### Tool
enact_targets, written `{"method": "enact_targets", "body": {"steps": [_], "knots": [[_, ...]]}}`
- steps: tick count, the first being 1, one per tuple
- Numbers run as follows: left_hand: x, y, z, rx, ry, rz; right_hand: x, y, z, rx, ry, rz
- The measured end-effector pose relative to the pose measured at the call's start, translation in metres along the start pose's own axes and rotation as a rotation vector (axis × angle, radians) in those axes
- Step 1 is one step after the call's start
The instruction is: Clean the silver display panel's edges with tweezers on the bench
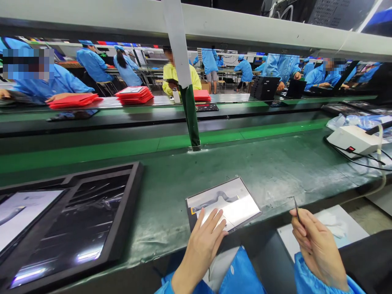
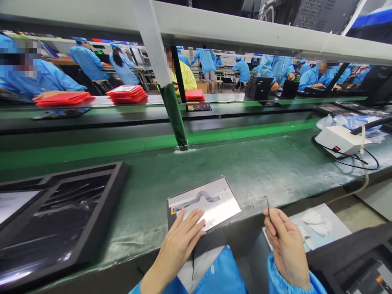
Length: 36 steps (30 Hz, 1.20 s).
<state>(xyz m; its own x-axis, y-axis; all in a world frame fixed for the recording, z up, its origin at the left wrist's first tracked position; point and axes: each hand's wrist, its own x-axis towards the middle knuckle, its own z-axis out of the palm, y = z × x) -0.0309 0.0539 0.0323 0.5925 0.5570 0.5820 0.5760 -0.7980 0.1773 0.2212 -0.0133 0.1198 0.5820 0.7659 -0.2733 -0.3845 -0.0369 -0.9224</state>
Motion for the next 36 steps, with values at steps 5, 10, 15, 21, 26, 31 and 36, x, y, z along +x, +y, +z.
{"method": "enact_targets", "body": {"steps": [5,10,15,21,26,31,36], "knots": [[0.016,0.008,-0.002,-0.013,0.022,-0.033,-0.008,0.012,0.008,-0.008,-0.053,0.061],[0.027,0.01,0.003,-0.172,-0.114,-0.047,-0.008,0.02,0.016,0.001,-0.093,0.072],[0.026,0.007,0.011,-0.336,-0.168,-0.044,-0.002,0.026,0.016,0.019,-0.132,0.033],[0.027,0.007,0.011,-0.416,-0.113,-0.109,-0.001,0.03,0.018,0.011,-0.159,0.04],[0.027,0.003,0.008,-0.451,-0.05,-0.178,-0.002,0.032,0.019,-0.023,-0.154,0.069],[0.025,0.003,0.003,-0.412,-0.074,-0.167,-0.005,0.061,0.016,-0.143,-0.189,0.068],[0.03,0.008,0.0,-0.311,-0.194,-0.118,-0.011,0.099,0.01,-0.35,-0.346,-0.026]]}}
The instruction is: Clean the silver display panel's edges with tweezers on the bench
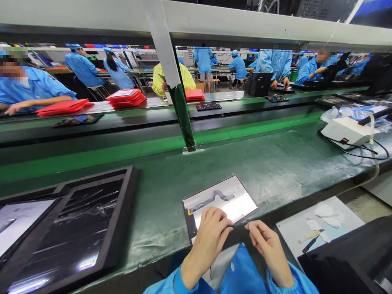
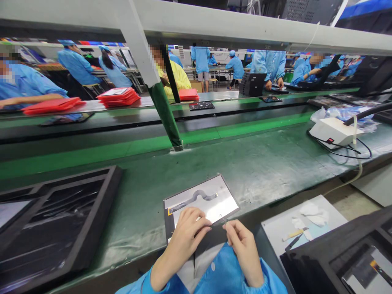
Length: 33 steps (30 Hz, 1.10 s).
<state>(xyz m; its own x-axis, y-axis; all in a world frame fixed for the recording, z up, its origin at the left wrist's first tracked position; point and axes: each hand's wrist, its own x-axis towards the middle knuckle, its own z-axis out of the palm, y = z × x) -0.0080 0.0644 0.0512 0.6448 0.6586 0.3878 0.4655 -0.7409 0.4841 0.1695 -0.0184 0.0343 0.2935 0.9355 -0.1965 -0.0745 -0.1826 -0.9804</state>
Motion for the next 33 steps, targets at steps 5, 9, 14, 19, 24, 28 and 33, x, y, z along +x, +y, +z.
{"method": "enact_targets", "body": {"steps": [5,9,14,19,24,28,33], "knots": [[0.007,0.005,0.001,-0.026,-0.063,0.008,-0.003,0.022,0.002,-0.151,-0.038,-0.038],[0.007,0.005,0.006,-0.079,-0.094,-0.009,-0.004,0.03,0.003,-0.152,-0.02,-0.036],[0.007,0.001,0.004,-0.233,-0.097,-0.06,-0.003,0.032,0.005,-0.147,-0.008,-0.038],[0.007,-0.003,0.0,-0.359,-0.082,-0.121,-0.003,0.034,0.006,-0.115,0.008,-0.03],[0.009,-0.001,-0.006,-0.455,-0.1,-0.12,-0.004,0.032,0.008,-0.062,0.024,-0.011],[0.011,-0.001,-0.007,-0.471,-0.118,-0.136,-0.003,0.029,0.01,-0.043,0.03,-0.005],[0.01,-0.004,-0.004,-0.414,-0.079,-0.145,-0.003,0.028,0.01,-0.033,0.03,0.004]]}}
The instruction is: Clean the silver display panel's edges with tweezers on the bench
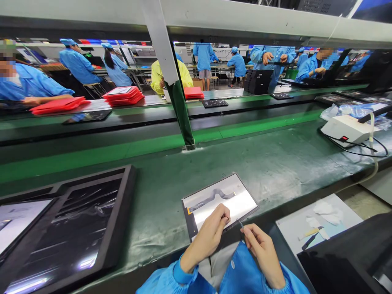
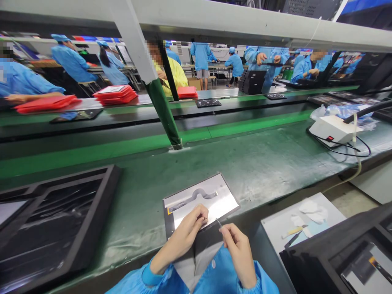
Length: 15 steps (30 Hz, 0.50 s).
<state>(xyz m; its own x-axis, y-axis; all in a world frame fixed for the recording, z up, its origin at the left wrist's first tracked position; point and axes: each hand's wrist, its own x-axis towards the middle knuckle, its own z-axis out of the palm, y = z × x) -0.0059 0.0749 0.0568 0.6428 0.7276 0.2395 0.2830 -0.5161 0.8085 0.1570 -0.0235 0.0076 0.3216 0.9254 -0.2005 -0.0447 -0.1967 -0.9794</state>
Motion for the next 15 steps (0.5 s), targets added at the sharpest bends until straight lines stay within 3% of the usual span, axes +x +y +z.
{"method": "enact_targets", "body": {"steps": [15], "knots": [[-0.014,0.003,0.028,0.444,0.08,0.248,-0.001,0.001,-0.004,0.046,0.015,0.017]]}}
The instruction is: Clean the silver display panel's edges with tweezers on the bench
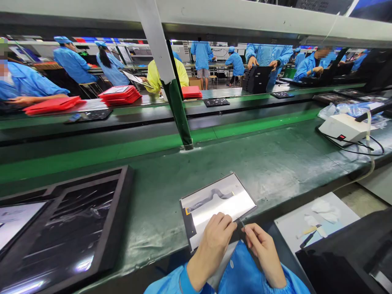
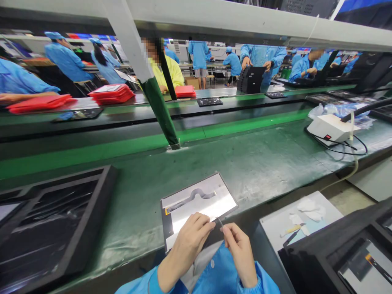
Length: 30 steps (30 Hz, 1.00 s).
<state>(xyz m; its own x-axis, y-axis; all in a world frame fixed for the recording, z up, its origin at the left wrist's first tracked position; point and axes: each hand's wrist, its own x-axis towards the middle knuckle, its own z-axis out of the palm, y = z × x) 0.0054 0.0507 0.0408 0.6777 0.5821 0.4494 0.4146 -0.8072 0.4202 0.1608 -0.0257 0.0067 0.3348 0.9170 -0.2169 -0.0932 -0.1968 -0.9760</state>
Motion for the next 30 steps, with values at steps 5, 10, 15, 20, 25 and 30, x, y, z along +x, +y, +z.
{"method": "enact_targets", "body": {"steps": [5,10,15,20,25,30], "knots": [[-0.004,0.004,0.011,0.073,0.039,-0.019,0.0,-0.001,0.0,0.006,-0.011,-0.009],[-0.003,0.003,0.015,0.041,0.054,-0.076,0.001,-0.003,0.002,0.021,-0.007,0.004],[0.001,0.002,0.008,-0.085,0.043,-0.147,0.001,-0.005,0.004,0.049,-0.011,0.016],[0.005,0.001,-0.002,-0.217,0.022,-0.186,0.0,-0.004,0.004,0.055,-0.01,0.023],[0.007,-0.002,-0.008,-0.311,0.0,-0.191,0.0,-0.007,0.004,0.074,-0.013,0.035],[0.006,-0.005,-0.011,-0.388,-0.03,-0.177,0.002,-0.01,0.005,0.087,-0.01,0.049]]}}
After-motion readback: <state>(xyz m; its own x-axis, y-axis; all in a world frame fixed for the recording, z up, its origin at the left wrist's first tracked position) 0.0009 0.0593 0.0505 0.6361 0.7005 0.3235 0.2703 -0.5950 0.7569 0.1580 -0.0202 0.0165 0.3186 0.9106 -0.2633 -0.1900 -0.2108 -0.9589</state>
